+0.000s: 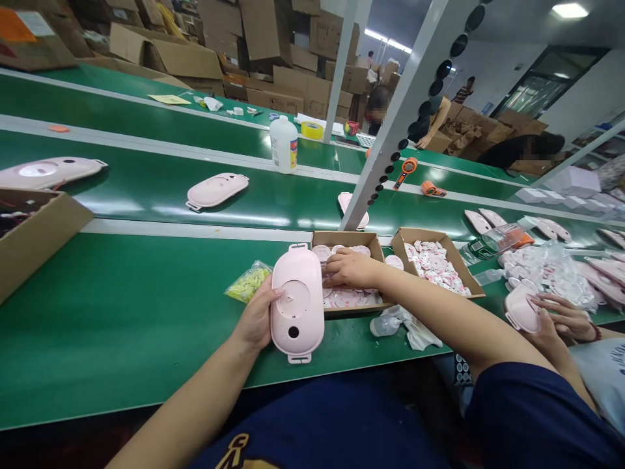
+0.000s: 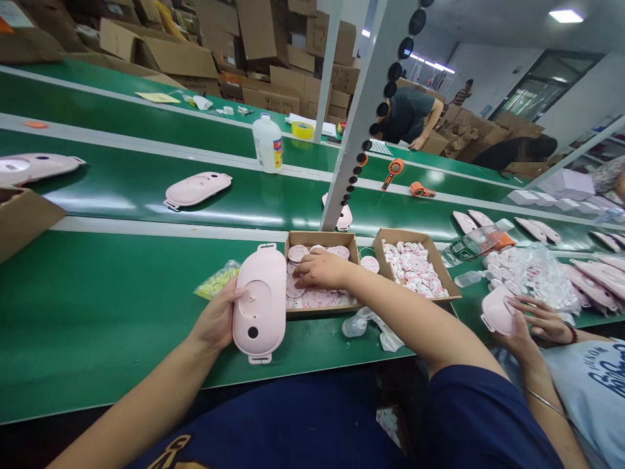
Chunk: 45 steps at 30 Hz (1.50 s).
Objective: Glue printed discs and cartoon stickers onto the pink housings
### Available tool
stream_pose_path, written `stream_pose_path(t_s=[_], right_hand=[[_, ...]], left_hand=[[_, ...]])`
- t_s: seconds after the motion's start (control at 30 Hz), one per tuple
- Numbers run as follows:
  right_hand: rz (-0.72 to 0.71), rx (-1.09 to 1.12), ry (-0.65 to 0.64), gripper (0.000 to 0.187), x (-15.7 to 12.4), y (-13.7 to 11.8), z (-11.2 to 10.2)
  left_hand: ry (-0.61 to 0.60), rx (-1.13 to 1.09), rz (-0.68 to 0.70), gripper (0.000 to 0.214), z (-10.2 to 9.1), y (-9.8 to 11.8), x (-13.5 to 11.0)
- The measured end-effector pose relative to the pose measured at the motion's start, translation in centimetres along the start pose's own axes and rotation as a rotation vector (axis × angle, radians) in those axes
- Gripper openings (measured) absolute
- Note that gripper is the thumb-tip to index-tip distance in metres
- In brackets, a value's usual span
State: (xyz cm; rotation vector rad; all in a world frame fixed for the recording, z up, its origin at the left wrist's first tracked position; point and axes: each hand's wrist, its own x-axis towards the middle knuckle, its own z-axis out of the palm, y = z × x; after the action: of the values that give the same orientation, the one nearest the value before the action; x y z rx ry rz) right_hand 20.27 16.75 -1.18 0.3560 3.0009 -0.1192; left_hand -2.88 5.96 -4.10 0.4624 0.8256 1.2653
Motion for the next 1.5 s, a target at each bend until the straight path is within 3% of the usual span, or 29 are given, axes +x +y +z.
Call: stream_pose_path(t_s=[0.3,0.37,0.47,0.57,0.63,0.73,0.83,1.03,1.3,1.4,1.5], right_hand=[[-0.116,-0.062,0.031,0.012,0.6,-0.8,-0.1],[-0.040,-0.072,0.100,0.012,0.2,-0.8,-0.7],[0.203,-0.098,0.283,0.018,-0.9,-1.7,-2.2],[0.361,-0.087,0.466,0.020,-2.4,-4.9,-4.5],[0.365,-0.092,0.593,0.016,-3.2,-8.4,-5.8],[0.344,-0.193,0.701,0.025,-3.2,-13.7,-6.5],[0.313,-0.307,0.702,0.027,-2.2,-16.6,-5.8],[0.276,-0.273,0.560,0.037,-2.1,-16.9,-4.2],[0.297,-0.222,0.438,0.048,-4.3,-17.1,-4.5],[0.299,-0.144,0.453,0.042,-4.5,-17.0,-4.6],[0.396,-0.070,0.560,0.030,-3.6,-17.4,-4.3]], left_hand=[[0.052,-0.037,-0.004,0.066,0.0,0.0,-0.1],[0.038,-0.037,0.002,0.067,-0.2,-0.2,0.0],[-0.015,-0.035,-0.016,0.070,-0.4,-0.4,0.0],[-0.061,-0.036,-0.049,0.078,-0.3,-0.4,-0.2],[-0.074,-0.042,-0.034,0.082,0.0,-0.4,-0.5],[-0.138,-0.056,0.031,0.087,0.7,-0.4,-1.4],[-0.259,-0.061,0.023,0.087,1.4,-0.6,-2.8],[-0.412,0.030,0.012,0.079,1.5,-0.7,-5.0],[-0.416,0.221,0.055,0.078,1.7,0.3,-5.8],[-0.364,0.302,0.104,0.075,1.8,0.2,-6.0],[-0.312,0.453,0.195,0.073,2.1,-0.1,-6.2]])
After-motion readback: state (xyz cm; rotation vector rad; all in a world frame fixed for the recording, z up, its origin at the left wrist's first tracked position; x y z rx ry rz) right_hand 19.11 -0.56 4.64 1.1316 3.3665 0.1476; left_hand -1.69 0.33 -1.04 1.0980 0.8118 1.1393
